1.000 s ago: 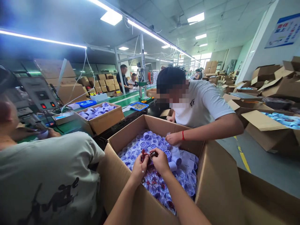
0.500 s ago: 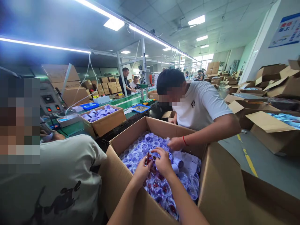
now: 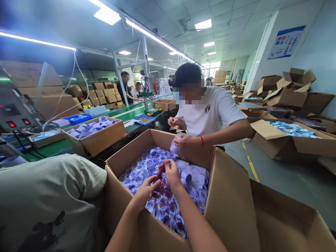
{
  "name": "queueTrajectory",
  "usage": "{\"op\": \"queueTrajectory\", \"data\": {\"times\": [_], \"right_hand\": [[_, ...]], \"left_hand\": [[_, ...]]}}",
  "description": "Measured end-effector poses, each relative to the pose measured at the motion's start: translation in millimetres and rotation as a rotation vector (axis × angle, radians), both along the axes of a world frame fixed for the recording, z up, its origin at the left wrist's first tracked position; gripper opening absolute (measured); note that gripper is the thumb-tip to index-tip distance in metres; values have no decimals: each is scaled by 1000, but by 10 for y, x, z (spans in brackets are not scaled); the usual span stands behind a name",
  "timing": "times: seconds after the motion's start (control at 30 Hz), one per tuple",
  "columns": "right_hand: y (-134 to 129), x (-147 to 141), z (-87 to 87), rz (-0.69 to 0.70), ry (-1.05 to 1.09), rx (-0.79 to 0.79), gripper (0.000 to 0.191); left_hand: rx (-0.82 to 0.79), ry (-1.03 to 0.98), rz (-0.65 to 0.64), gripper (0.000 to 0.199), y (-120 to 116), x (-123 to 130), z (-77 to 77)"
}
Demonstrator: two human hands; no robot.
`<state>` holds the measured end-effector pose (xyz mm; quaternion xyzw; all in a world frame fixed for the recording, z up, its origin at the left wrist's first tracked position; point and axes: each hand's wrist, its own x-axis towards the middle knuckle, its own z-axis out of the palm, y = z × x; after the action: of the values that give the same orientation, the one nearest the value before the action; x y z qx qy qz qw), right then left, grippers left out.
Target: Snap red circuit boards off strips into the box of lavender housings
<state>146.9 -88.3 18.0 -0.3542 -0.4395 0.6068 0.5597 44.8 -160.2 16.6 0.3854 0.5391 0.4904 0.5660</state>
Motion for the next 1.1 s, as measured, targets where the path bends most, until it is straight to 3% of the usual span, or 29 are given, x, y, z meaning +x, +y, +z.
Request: {"op": "queueTrajectory", "data": {"times": [0.13,0.27,0.47,0.63,0.73,0.97,1.1], "right_hand": [[52,35,5,-18,22,-43,57],[35,15,-9,-49,-12,27,49],[-61,-37,-46,-238,-319,296,24],[-159,-71,-14,-374,-516,520,23],[-159,-85,-7,-405,-558,577,25],[-73,-58,-93,-345,-522,518,25],[-24,-42,-164,-150,-418,339,27]], "left_hand": [[21,41,-3,41,48,10,-52],[50,68,-27,35,63,11,-82],[37,81,-3,38,68,-25,-111],[48,35,-17,48,71,-20,-112],[66,37,-23,48,63,-6,-90],[38,54,47,35,62,20,-61],[91,13,129,33,65,31,-51]]}}
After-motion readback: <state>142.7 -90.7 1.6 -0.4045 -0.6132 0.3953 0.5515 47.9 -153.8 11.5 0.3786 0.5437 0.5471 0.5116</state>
